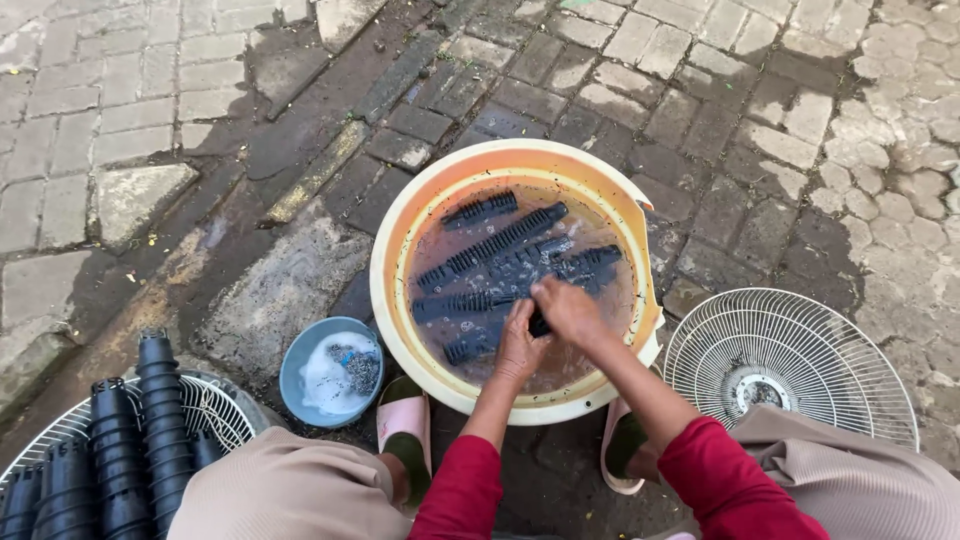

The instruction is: Washing and scrubbing black plastic nursery tubes in a bucket of water.

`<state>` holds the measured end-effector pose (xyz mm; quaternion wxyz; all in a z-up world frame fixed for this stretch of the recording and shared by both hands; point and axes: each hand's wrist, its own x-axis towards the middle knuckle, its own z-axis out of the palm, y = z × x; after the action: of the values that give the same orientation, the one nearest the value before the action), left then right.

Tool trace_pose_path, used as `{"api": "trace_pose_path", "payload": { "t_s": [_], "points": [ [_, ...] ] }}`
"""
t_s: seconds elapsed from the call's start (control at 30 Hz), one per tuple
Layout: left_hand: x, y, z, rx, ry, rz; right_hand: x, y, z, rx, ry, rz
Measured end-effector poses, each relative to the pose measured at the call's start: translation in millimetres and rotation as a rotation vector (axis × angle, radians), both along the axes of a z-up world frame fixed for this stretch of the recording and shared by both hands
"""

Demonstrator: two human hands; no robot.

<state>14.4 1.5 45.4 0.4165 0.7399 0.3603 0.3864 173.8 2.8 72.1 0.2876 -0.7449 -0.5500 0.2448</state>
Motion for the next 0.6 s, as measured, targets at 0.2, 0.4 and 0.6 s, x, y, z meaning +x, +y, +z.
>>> {"api": "trace_pose_path", "payload": {
  "t_s": [0.2, 0.4, 0.6],
  "points": [
    [6, 4, -33, -0.698, -0.3, 0.031, 79, -7, -20, -0.004, -0.037, -0.29],
    [-17, 33, -32, -1.495, -0.895, -0.137, 189, -88, 68, -0.473, -0.357, -0.477],
    [-24, 32, -14, -1.564, -1.126, -0.334, 138, -81, 74, -0.165, -0.45, -0.467]
  ]
}}
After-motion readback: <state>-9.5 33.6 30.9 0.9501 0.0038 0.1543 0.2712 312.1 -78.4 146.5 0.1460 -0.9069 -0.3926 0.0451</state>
